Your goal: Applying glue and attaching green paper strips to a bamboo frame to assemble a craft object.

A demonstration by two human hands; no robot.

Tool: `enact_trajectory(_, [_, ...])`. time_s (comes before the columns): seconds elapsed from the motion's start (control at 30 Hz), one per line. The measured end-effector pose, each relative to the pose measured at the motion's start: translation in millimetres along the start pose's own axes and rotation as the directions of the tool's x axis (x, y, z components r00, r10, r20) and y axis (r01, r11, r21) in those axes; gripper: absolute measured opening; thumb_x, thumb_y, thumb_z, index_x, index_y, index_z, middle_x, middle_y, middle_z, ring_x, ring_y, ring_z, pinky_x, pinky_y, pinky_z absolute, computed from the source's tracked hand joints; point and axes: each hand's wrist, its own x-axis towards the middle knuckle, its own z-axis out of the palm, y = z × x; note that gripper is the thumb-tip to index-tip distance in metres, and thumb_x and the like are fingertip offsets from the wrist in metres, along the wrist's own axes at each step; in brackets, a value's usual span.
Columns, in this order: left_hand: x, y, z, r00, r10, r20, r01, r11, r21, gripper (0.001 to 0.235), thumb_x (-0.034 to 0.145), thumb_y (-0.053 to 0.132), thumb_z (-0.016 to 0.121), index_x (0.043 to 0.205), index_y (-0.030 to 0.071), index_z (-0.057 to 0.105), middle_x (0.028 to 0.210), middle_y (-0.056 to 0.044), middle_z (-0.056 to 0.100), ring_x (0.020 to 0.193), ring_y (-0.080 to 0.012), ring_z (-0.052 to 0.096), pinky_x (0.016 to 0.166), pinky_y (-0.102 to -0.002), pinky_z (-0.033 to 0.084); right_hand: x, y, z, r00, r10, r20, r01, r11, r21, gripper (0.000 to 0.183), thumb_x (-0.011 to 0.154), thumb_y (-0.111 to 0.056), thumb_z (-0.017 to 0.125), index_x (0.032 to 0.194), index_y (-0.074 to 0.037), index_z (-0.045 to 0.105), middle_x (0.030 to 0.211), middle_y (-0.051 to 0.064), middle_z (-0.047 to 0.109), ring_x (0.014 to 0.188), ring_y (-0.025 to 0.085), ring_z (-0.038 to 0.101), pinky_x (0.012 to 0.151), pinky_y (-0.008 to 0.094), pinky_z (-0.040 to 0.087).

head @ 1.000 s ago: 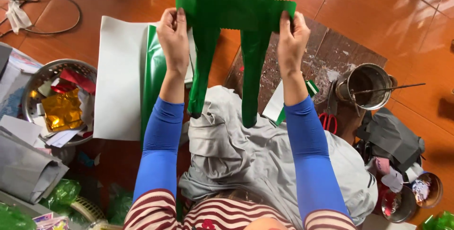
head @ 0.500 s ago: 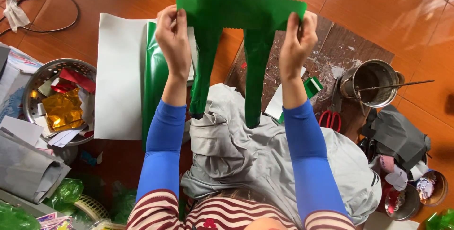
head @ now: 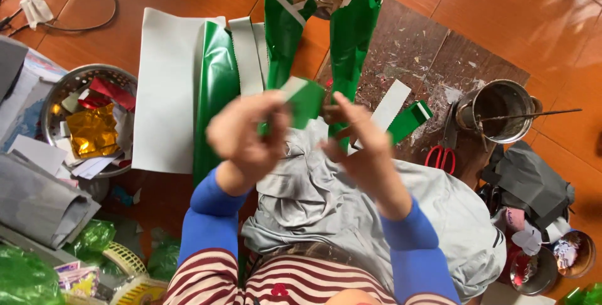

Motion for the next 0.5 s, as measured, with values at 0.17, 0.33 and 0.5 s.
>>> enact_trajectory(0.17, [-23.8,26.5,38.6,0.972,0.147,0.182,-0.136,0.988,-0.07,0.021,0.088,0.001,0.078,0.106,0.002,0.067,0.096,-0.013,0.07,0.094,-0.0311,0.073,0.082,-0.04,0.061,-29.2,5.2,28.1,0.99,-0.007,0.138,-0.008,0.994,0.107,0.084,0.094,-0.013,0.074,0.161,0.001,0.026,0.124,0.018,0.066,0.112,0.03,0.069,0.093,0.036,0.056])
enact_trajectory(0.33, [-42.7,15.9,43.1,0.973,0.071,0.22,-0.069,0.997,-0.016,0.017,0.087,0.003,0.076,0.102,0.005,0.068,0.095,-0.01,0.071,0.109,-0.0334,0.07,0.09,-0.044,0.056,-25.6,12.3,38.7,0.985,0.107,0.134,-0.131,0.973,0.19,0.082,0.099,-0.008,0.068,0.166,0.001,0.02,0.139,0.02,0.064,0.123,0.031,0.069,0.098,0.036,0.055])
enact_trajectory(0.5, [-52.4,-3.3,47.3,0.965,0.05,0.258,-0.04,0.998,-0.044,0.015,0.086,0.004,0.074,0.1,0.006,0.068,0.097,-0.011,0.071,0.113,-0.0336,0.068,0.096,-0.046,0.054,-18.7,27.1,66.4,0.988,0.117,0.096,-0.131,0.981,0.146,0.087,0.101,-0.014,0.068,0.167,-0.001,0.013,0.124,0.017,0.069,0.112,0.028,0.071,0.095,0.036,0.056])
